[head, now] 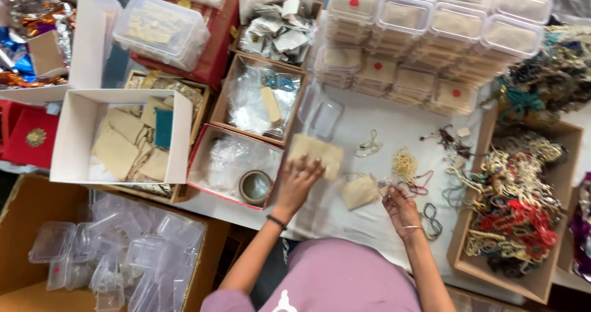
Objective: Sorting and packaging various pieces of jewelry into small plastic bags and boxes at a warehouse workstation.
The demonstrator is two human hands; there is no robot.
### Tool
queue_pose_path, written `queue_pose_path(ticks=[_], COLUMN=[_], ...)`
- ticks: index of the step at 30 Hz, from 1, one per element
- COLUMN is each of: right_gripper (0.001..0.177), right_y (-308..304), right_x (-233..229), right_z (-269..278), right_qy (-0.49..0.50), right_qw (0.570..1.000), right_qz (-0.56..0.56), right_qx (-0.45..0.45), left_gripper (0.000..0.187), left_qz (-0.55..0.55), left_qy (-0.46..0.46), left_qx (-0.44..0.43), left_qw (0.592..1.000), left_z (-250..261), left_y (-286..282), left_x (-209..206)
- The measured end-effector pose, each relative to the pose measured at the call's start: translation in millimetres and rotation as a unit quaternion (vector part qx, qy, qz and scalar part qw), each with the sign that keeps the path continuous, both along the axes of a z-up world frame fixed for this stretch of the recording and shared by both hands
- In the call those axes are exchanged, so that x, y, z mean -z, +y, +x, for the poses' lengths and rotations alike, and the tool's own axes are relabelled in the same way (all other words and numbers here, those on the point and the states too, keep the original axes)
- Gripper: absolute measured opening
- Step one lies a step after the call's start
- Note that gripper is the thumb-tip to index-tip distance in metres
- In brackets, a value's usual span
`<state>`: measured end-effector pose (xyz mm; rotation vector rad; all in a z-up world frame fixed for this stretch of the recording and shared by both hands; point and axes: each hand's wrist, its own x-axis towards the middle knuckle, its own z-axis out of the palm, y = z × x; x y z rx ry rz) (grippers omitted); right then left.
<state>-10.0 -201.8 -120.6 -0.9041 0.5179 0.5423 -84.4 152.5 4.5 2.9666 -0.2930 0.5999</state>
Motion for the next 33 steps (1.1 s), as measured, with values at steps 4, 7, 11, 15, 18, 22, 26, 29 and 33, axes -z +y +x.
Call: queue_pose_path(ticks=[4,7,11,15,18,22,26,29,33], right_gripper=[0.02,0.026,0.024,0.025,0.026,0.027,0.028,0.029,0.03], right_y=[-15,-4,13,42,61,80,83,86,99], right_x=[-11,-27,-30,-42,-45,-54,-48,-41,-42], right_z=[1,0,8,20,32,33,37,39,47], right_qy=[-0.029,-0.026,-0.001,-0.01,-0.019,-0.032,-0.031,-0.03,-0.034], right_qw=[0.998,0.997,0.995,0.99,0.985,0.982,0.98,0.981,0.976], right_qz=[0.032,-0.071,-0.095,-0.109,-0.12,-0.132,-0.138,-0.135,-0.145], right_qx=[0.05,0.022,-0.013,-0.092,-0.124,-0.132,-0.139,-0.136,-0.157], left_gripper=[0.046,0.02,0.025,0.014,0.025,0.033,0.017,0.017,0.018], left_qz=[-0.05,-0.183,-0.233,-0.264,-0.282,-0.236,-0.304,-0.394,-0.487], left_qy=[0.183,0.19,0.193,0.201,0.211,0.208,0.202,0.221,0.242], left_qx=[-0.066,-0.124,-0.14,-0.168,-0.149,-0.137,-0.157,-0.182,-0.184], left_qw=[0.98,0.957,0.943,0.928,0.924,0.939,0.918,0.873,0.819], left_z=[13,30,47,45,50,51,54,58,61], left_y=[-42,-58,-70,-68,-67,-71,-60,-45,-31], left_x=[74,59,62,87,64,71,86,90,98])
